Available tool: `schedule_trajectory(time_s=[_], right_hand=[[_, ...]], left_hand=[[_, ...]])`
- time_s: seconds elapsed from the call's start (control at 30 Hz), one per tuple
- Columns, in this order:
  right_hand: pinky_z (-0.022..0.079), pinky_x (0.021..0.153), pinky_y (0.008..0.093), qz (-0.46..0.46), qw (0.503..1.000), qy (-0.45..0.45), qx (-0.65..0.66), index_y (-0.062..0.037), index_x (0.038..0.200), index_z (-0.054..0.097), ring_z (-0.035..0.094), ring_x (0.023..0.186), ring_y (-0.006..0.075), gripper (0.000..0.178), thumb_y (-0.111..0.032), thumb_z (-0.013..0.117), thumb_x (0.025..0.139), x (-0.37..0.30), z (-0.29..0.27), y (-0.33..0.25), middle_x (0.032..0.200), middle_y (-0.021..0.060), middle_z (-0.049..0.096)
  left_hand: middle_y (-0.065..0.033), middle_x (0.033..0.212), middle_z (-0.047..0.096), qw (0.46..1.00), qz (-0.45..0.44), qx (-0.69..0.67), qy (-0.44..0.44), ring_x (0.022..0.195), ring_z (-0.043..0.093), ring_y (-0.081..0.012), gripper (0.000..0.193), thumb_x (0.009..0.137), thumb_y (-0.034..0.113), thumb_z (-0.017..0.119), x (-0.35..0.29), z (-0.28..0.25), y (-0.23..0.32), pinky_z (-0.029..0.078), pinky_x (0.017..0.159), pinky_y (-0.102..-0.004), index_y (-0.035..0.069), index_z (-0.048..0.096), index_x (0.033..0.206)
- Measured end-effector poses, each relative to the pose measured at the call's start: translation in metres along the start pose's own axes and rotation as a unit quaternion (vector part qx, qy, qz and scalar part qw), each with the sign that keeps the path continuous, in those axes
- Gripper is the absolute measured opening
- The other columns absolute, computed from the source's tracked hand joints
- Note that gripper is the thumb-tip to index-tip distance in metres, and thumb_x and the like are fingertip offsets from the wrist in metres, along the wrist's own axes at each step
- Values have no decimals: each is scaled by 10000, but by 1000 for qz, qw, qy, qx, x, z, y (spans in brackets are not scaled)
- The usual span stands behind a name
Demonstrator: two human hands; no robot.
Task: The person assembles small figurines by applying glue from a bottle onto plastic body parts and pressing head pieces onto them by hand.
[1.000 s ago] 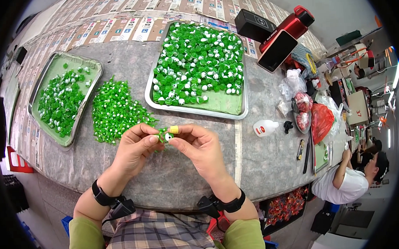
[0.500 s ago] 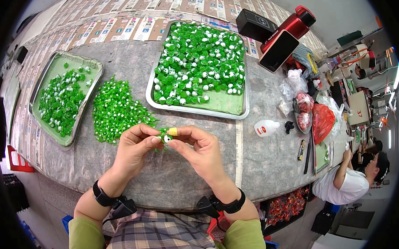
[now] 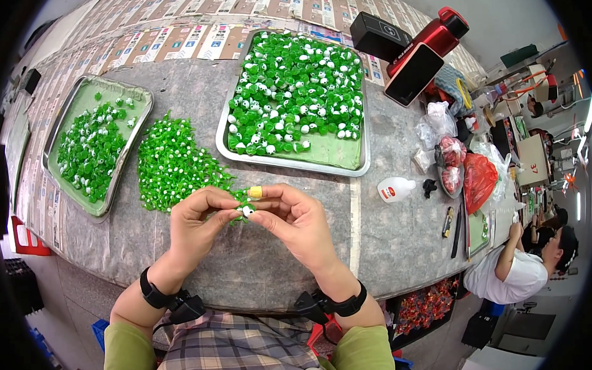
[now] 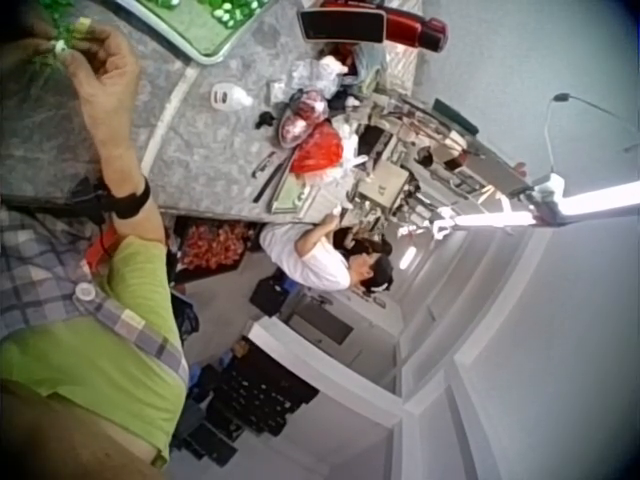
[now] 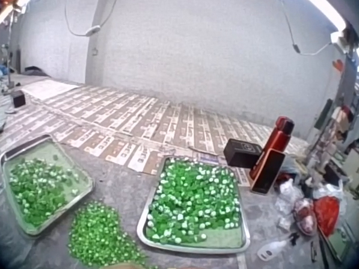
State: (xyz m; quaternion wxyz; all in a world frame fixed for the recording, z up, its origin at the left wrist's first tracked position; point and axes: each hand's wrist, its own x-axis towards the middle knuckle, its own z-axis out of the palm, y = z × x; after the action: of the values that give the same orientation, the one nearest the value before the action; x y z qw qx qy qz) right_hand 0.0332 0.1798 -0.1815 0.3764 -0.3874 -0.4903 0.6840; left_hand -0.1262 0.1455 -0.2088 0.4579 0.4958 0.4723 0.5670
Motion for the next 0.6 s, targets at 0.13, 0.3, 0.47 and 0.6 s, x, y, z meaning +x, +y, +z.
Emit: schedule_trajectory(time_s=[0.13, 0.3, 0.47, 0.6], right_hand=[[445, 719, 199, 23, 999, -39, 26, 21, 1015, 522, 553, 817, 99, 270, -12, 580, 753, 0, -7, 1, 914, 75, 584], [453, 725, 208, 55, 997, -56, 25, 14, 1062, 492, 558, 821, 110, 318, -16, 575, 757, 2, -11, 3, 907, 80, 583], [465, 737, 221, 53, 991, -66, 101, 7, 948, 509, 564, 818, 119, 209, -21, 580, 754, 2, -13, 3, 869, 64, 578], [462, 729, 214, 63, 992, -75, 77, -2, 898, 505, 564, 821, 113, 169, -16, 584, 749, 2, -15, 0, 863, 59, 578]], left_hand=[[-75, 714, 585, 993, 72, 93, -28, 650, 557, -180, 112, 653, -1, 644, 3, -2, 4, 432, 575, -265, 19, 584, 745], [-82, 705, 584, 979, 123, 156, -45, 652, 561, -198, 134, 635, -5, 651, 5, -4, 5, 432, 567, -278, 30, 581, 743], [-79, 708, 584, 978, 140, 147, -46, 653, 563, -201, 152, 627, -5, 655, 6, -3, 7, 432, 568, -283, 37, 577, 750], [-82, 712, 576, 975, 149, 156, -47, 661, 561, -213, 155, 624, -7, 654, 5, -4, 8, 433, 575, -288, 35, 574, 750]])
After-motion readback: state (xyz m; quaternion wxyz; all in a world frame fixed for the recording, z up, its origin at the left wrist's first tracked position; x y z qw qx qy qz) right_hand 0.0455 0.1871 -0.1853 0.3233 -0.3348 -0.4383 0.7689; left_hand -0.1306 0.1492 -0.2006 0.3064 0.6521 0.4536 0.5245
